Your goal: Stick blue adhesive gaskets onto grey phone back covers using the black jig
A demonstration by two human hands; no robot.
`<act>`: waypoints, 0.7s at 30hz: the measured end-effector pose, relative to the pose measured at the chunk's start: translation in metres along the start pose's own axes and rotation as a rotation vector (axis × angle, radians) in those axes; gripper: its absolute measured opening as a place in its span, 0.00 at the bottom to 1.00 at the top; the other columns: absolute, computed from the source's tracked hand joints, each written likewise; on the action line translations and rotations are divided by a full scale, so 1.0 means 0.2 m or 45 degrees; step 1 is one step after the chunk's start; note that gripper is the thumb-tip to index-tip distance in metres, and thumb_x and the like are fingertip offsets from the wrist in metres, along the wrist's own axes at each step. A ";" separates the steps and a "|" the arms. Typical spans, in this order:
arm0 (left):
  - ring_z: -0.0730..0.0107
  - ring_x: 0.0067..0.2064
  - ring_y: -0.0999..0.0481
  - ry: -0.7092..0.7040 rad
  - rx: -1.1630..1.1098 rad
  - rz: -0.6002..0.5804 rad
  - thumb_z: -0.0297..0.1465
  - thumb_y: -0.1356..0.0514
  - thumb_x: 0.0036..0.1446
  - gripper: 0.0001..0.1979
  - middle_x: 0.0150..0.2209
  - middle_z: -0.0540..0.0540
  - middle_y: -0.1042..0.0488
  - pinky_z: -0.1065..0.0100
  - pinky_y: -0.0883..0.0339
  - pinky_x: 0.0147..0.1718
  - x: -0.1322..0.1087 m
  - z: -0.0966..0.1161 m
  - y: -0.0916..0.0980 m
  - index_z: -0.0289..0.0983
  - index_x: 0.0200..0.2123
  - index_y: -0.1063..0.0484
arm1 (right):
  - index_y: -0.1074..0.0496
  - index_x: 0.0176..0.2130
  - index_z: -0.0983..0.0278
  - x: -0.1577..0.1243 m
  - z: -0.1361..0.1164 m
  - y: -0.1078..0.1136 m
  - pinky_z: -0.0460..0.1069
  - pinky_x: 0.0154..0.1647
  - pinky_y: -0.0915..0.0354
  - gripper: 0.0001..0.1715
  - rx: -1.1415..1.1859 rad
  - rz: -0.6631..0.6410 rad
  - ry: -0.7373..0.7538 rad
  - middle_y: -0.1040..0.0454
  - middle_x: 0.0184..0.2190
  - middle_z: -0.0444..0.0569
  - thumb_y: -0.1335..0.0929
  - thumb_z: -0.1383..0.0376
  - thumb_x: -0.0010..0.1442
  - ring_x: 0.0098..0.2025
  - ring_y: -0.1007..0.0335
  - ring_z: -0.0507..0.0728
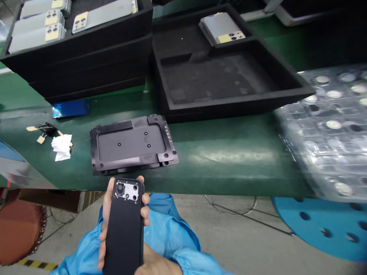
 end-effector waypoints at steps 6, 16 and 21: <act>0.72 0.29 0.23 -0.023 -0.033 0.045 0.56 0.53 0.66 0.33 0.34 0.45 0.22 0.71 0.32 0.29 0.00 -0.01 -0.01 0.39 0.52 0.22 | 0.30 0.54 0.61 -0.01 -0.01 0.02 0.48 0.32 0.27 0.59 -0.065 0.100 -0.028 0.22 0.43 0.46 0.12 0.57 0.24 0.34 0.24 0.54; 0.70 0.26 0.26 -0.003 -0.024 0.083 0.58 0.49 0.64 0.32 0.31 0.47 0.25 0.69 0.33 0.27 0.00 -0.02 0.06 0.40 0.52 0.22 | 0.30 0.51 0.61 -0.01 -0.01 0.03 0.47 0.33 0.29 0.59 -0.099 0.154 -0.052 0.22 0.41 0.45 0.12 0.55 0.21 0.33 0.26 0.52; 0.70 0.28 0.24 0.023 -0.076 -0.012 0.59 0.46 0.61 0.31 0.34 0.46 0.24 0.71 0.35 0.26 0.00 -0.02 0.08 0.43 0.54 0.24 | 0.32 0.51 0.60 0.00 -0.01 0.02 0.49 0.34 0.30 0.59 -0.086 0.140 -0.045 0.24 0.43 0.46 0.12 0.57 0.22 0.33 0.28 0.52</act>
Point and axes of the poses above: each hand's wrist, its own x-axis towards the middle knuckle, its own y-axis out of the back of the hand, z = x × y, the point moved 9 cm from there along x, towards the middle knuckle
